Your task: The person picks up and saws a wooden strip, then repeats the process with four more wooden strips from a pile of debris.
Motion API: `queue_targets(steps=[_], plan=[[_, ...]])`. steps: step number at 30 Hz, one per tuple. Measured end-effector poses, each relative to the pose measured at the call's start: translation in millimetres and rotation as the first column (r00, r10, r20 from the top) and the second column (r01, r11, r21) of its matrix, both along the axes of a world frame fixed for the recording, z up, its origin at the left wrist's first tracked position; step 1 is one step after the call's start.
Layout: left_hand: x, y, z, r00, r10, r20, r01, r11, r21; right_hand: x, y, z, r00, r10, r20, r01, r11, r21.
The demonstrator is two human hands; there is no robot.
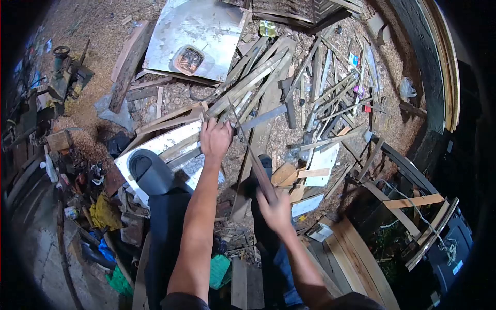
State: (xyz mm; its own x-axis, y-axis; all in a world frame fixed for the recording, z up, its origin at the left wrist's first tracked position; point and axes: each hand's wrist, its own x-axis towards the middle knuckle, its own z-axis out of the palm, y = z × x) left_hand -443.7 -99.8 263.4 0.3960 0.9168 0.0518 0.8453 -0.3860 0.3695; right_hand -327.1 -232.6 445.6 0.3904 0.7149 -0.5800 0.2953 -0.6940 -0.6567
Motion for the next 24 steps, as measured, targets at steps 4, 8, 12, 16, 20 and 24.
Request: queue_targets(steps=[4,8,12,16,20,24], plan=[[-0.5,-0.5,-0.8,1.0,0.008,-0.009,-0.008,1.0,-0.017,5.8,-0.3,5.9,0.995,0.096,0.035,-0.096,0.995,0.009],[-0.5,3.5,7.3,1.0,-0.009,0.018,0.009,1.0,-0.011,11.8,-12.5,30.5,0.999,0.036,-0.039,-0.037,0.999,-0.016],[1.4,3.9,1.1,1.0,-0.001,-0.013,0.0,0.999,-0.04,11.6,20.9,5.2,0.997,0.069,-0.032,-0.071,0.995,-0.068],[-0.8,3.7,3.4,1.0,-0.016,0.0,0.016,0.999,-0.034,10.3,-27.7,38.1,0.994,0.099,0.042,-0.104,0.988,0.115],[-1.8,-0.2,-0.9,1.0,-0.011,-0.028,0.01,0.998,-0.054,7.5,46.7,-2.0,0.987,0.146,0.073,-0.14,0.987,-0.081],[-2.2,0.3,2.9,1.0,-0.016,0.027,0.018,0.997,-0.076,13.9,8.8,54.2,0.997,0.076,-0.007,-0.075,0.995,0.071]])
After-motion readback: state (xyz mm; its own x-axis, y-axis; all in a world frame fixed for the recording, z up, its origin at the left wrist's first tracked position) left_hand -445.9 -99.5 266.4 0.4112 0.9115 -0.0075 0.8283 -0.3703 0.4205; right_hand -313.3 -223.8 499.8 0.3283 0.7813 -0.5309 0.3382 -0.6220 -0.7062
